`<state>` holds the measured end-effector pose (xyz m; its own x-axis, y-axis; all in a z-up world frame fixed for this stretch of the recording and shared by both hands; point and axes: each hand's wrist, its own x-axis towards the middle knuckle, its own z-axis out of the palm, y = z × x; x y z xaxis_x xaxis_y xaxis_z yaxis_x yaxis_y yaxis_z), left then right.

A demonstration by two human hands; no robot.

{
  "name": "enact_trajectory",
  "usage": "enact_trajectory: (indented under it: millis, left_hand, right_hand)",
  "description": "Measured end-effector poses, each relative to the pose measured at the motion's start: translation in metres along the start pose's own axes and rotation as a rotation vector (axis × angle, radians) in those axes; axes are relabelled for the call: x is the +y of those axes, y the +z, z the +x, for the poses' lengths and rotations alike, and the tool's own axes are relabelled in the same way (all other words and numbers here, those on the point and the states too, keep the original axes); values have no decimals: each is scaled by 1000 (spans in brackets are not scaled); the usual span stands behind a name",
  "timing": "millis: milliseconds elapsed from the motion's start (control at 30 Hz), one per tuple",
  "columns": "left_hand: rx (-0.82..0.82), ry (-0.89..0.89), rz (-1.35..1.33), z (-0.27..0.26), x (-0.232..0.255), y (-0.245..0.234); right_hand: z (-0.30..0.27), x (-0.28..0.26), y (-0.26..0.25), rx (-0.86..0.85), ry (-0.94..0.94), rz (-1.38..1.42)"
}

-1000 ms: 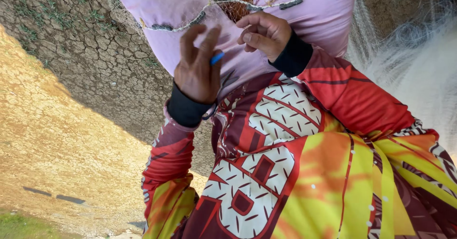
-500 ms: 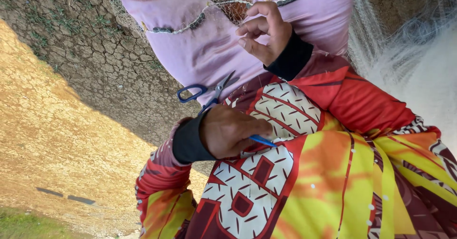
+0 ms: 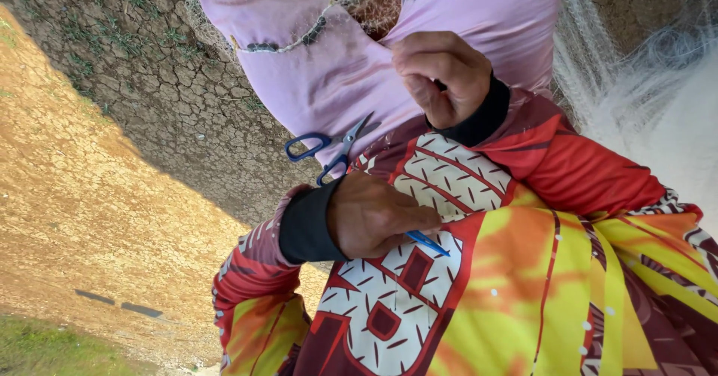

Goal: Repairing a fishing net by weaving line with a netting needle and trimming with scissors

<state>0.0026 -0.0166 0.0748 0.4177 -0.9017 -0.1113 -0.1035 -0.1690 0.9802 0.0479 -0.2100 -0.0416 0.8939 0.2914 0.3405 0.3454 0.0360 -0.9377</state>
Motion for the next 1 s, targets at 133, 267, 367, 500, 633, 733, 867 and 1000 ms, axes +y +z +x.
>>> enact_trajectory:
  millis: [133,267,367,500,633,733,867,1000]
  left_hand:
    - [14,-48,104,-5,10,-22]
    - [106,-50,190,2,20,-24]
    - [134,-35,244,7,19,-14]
    - [292,-111,422,8,22,-22]
    - [689,-148,290,3,8,-33]
    - [950,-108,-363,4,-12,-31]
    - [962,-155,-594,18,-11,-32]
    - [625,-260,-307,33,-8,-30]
  right_hand:
    - [-17,18,8,201,370,264]
    - [-16,47,6,289,722,499]
    - [-10,67,13,326,783,461]
    - [-12,75,21,418,728,401]
    - [-14,53,11,471,859,435]
    - [-14,33,4,415,864,470]
    - [-17,43,5,313,817,401]
    - [-12,67,9,164,742,164]
